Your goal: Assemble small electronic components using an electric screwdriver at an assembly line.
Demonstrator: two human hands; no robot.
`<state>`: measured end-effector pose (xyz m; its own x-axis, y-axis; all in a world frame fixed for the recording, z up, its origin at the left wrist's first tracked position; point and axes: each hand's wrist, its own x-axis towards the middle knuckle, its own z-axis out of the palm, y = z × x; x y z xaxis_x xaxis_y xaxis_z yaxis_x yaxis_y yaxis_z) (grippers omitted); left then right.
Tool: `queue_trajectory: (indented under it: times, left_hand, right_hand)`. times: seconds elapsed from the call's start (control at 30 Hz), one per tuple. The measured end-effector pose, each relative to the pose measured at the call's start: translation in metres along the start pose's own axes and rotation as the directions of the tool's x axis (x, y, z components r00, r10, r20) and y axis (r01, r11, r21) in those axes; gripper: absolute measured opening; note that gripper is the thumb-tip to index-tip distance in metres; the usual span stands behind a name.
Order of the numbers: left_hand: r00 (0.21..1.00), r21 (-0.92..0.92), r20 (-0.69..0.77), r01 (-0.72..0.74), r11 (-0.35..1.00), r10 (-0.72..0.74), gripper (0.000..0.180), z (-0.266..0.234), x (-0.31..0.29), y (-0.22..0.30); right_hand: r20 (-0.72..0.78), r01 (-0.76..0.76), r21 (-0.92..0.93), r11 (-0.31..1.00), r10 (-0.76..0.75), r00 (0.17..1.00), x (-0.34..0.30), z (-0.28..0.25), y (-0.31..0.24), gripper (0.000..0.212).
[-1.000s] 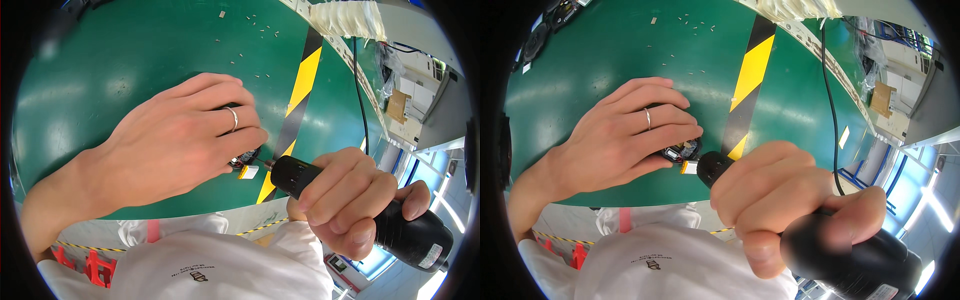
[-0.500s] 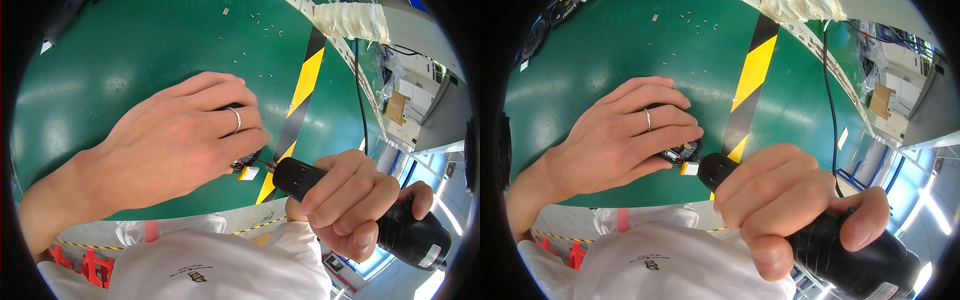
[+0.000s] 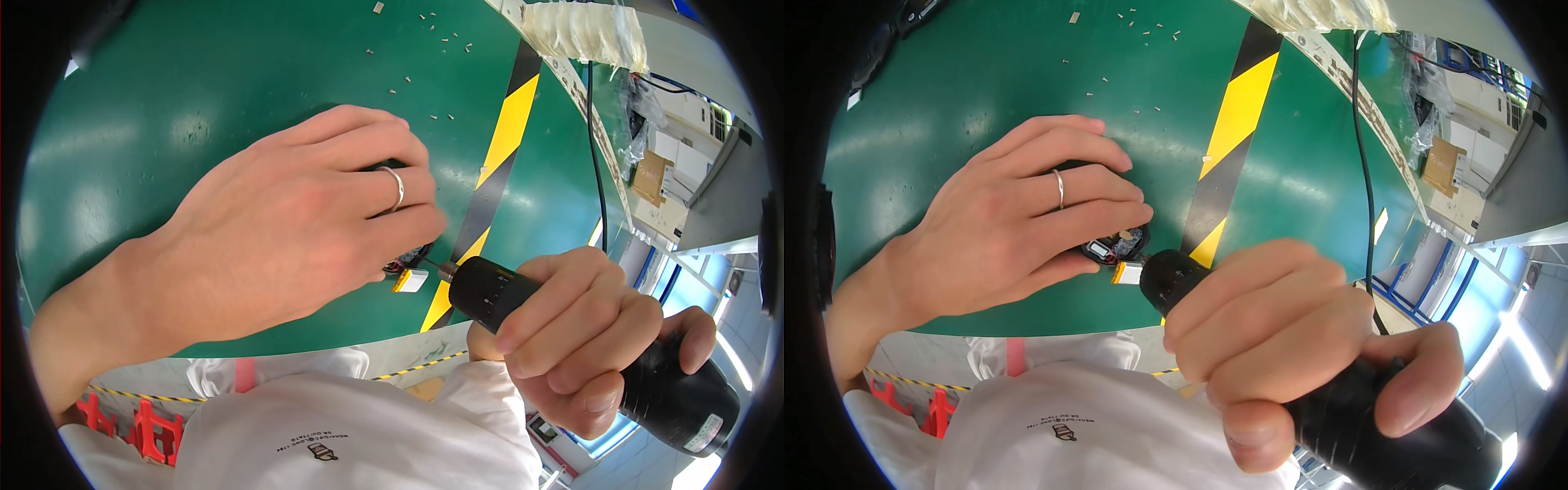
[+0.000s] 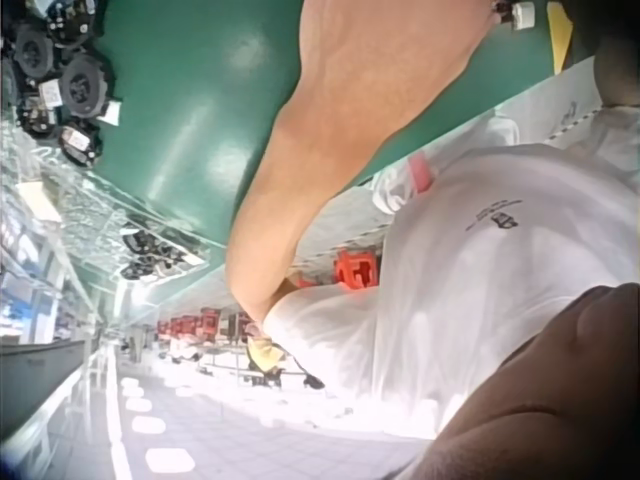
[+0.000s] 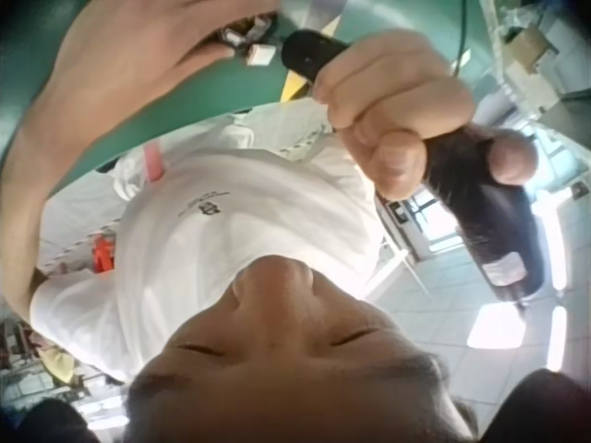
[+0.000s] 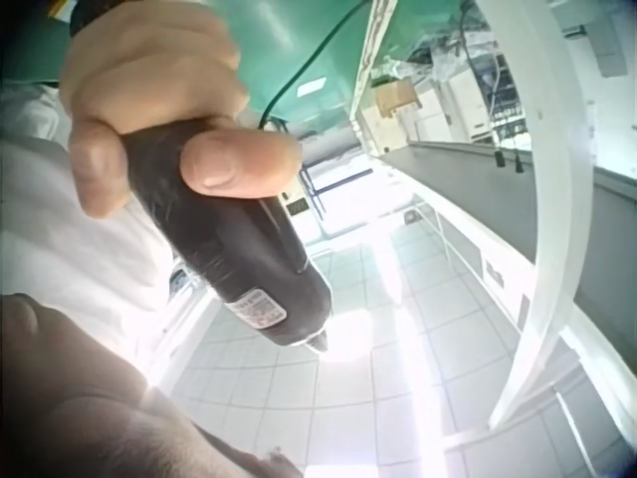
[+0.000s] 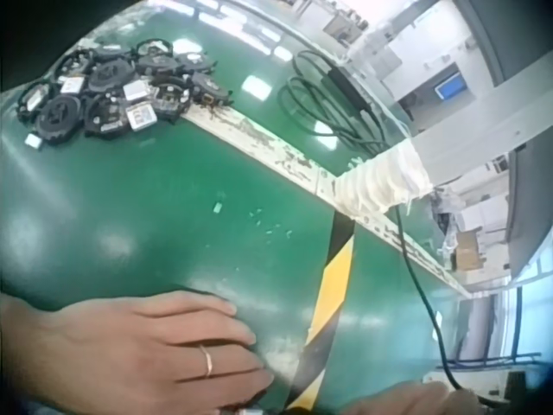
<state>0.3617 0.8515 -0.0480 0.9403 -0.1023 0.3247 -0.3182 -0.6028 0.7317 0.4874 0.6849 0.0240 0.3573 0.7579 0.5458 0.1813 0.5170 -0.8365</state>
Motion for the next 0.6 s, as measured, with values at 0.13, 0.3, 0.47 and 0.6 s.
queue_trajectory:
  times: [0.13, 0.3, 0.47, 0.6]
  left_hand:
    - [1.000, -0.013, -0.001, 0.005, 1.000, -0.005, 0.049, 0.002, 0.001, 0.001]
    - [1.000, -0.011, -0.017, 0.000, 1.000, -0.001, 0.048, 0.002, 0.001, 0.000]
    - [1.000, -0.001, -0.015, 0.009, 1.000, -0.009, 0.047, 0.001, -0.001, 0.000]
    - [0.999, -0.037, -0.035, -0.005, 0.999, 0.004, 0.046, 0.003, 0.000, 0.001]
  right_hand:
    - [0.001, -0.040, -0.014, 0.999, 0.040, 0.999, 0.000, 0.000, -0.005, 0.046]
    - [-0.159, 0.069, -0.049, 0.996, -0.076, 0.984, -0.007, 0.007, -0.002, 0.046]
    - [-0.096, 0.153, 0.018, 0.988, -0.151, 0.984, -0.010, 0.005, 0.003, 0.047]
    - [-0.028, 0.159, 0.088, 0.983, -0.157, 0.987, -0.008, 0.004, 0.000, 0.048]
